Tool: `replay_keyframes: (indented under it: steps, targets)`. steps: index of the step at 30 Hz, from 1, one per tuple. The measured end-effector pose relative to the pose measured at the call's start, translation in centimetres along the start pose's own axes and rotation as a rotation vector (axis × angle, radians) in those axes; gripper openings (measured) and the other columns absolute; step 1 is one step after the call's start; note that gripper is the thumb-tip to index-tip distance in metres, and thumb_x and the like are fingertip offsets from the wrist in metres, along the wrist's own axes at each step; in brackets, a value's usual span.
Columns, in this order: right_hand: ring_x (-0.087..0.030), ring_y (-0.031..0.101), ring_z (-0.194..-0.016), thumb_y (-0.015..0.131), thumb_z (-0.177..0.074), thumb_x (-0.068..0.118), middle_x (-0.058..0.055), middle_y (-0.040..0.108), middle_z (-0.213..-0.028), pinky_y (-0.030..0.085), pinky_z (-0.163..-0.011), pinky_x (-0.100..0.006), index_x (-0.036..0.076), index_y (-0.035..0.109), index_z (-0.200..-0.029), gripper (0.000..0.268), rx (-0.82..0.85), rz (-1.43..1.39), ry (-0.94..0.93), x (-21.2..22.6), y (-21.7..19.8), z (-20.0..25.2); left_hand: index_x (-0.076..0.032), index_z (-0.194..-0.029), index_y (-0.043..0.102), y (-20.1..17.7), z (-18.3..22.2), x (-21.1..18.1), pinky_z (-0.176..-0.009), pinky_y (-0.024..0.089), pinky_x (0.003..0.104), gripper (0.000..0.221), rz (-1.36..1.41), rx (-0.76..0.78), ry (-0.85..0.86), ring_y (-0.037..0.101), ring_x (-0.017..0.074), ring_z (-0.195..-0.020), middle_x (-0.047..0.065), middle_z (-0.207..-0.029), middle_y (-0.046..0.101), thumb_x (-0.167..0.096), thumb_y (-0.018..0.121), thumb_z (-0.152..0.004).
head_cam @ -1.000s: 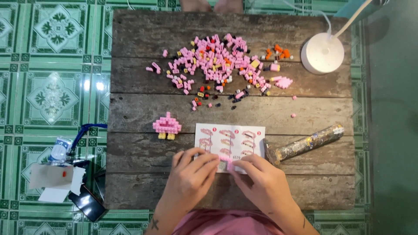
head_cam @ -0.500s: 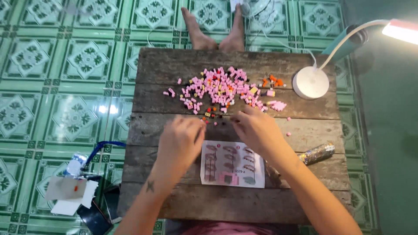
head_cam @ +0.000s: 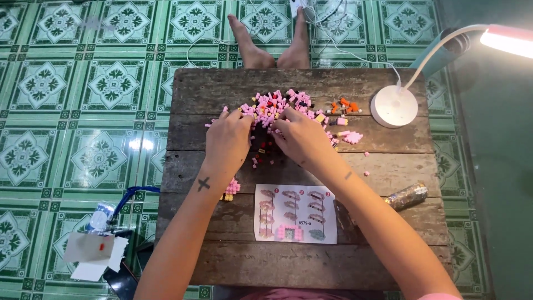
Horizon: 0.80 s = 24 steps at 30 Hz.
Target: A person is assembling a small figure using pink and white toy blocks while following a printed manual on a wooden table.
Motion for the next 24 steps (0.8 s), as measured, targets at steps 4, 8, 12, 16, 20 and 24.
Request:
replay_keyframes:
  steps: [4,8,12,16,20,24]
  targets:
    - [-0.042,0.079,-0.092,0.08,-0.094,0.025,-0.014,0.073,-0.097,0.065,-0.071,-0.054,0.009,0.077,-0.108,0.021,0.033,-0.151,0.046,1.1,-3.2,3.1,-0.015,-0.116,0.091,0.4,-0.1,-0.1,-0.086,0.063,0.048,0.019,0.02,0.01,0.007,0.077,0.0376,-0.106,0.015,-0.11,0.08,-0.011,0.086,-0.097]
    - [-0.032,0.077,-0.08,0.081,-0.097,0.02,-0.007,0.076,-0.085,0.063,-0.07,-0.045,0.015,0.08,-0.109,0.013,0.083,-0.256,0.095,2.9,-6.4,8.1,-0.017,-0.12,0.087,1.7,0.5,0.8,-0.089,0.057,0.047,0.018,0.111,0.055,0.012,0.071,0.0373,-0.11,0.013,-0.117,0.076,-0.013,0.079,-0.104]
    - [-0.026,0.074,-0.06,0.082,-0.097,0.015,-0.005,0.072,-0.068,0.061,-0.058,-0.039,0.015,0.084,-0.108,0.011,0.08,-0.282,0.126,5.0,-9.2,12.6,-0.016,-0.1,0.09,1.1,1.4,0.6,-0.082,0.058,0.046,0.01,-0.018,0.031,0.073,0.072,0.0314,-0.098,0.007,-0.102,0.076,-0.022,0.082,-0.1]
    - [-0.023,0.087,-0.087,0.078,-0.104,0.019,-0.009,0.089,-0.105,0.071,-0.078,-0.039,0.005,0.081,-0.11,0.015,0.102,-0.309,0.057,6.7,-10.2,16.3,-0.005,-0.093,0.087,-2.3,1.1,-1.7,-0.077,0.059,0.042,0.019,-0.081,0.036,0.093,0.067,0.0273,-0.088,0.005,-0.099,0.073,-0.017,0.081,-0.106]
    - [-0.018,0.083,-0.088,0.075,-0.104,0.009,-0.003,0.086,-0.106,0.065,-0.079,-0.032,0.01,0.076,-0.11,0.006,-0.012,-0.303,0.08,8.7,-10.5,19.4,-0.005,-0.106,0.085,-3.6,2.1,-2.9,-0.082,0.061,0.042,0.01,0.001,0.001,0.111,0.073,0.0269,-0.091,0.008,-0.102,0.081,-0.014,0.081,-0.104]
    - [-0.014,0.085,-0.097,0.079,-0.102,0.01,-0.001,0.087,-0.114,0.064,-0.091,-0.029,0.013,0.075,-0.115,0.014,-0.05,-0.255,0.118,9.6,-7.8,23.0,-0.005,-0.108,0.084,-7.0,5.7,-6.7,-0.049,0.059,0.019,0.006,0.315,0.077,0.122,0.074,0.0123,-0.063,0.007,-0.086,0.084,-0.004,0.081,-0.104]
Point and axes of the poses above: each hand's wrist, its own z-axis away from the middle knuckle, its own y-axis out of the palm, x = y × z, the point moved 4 cm from there along -z, towards the middle knuckle
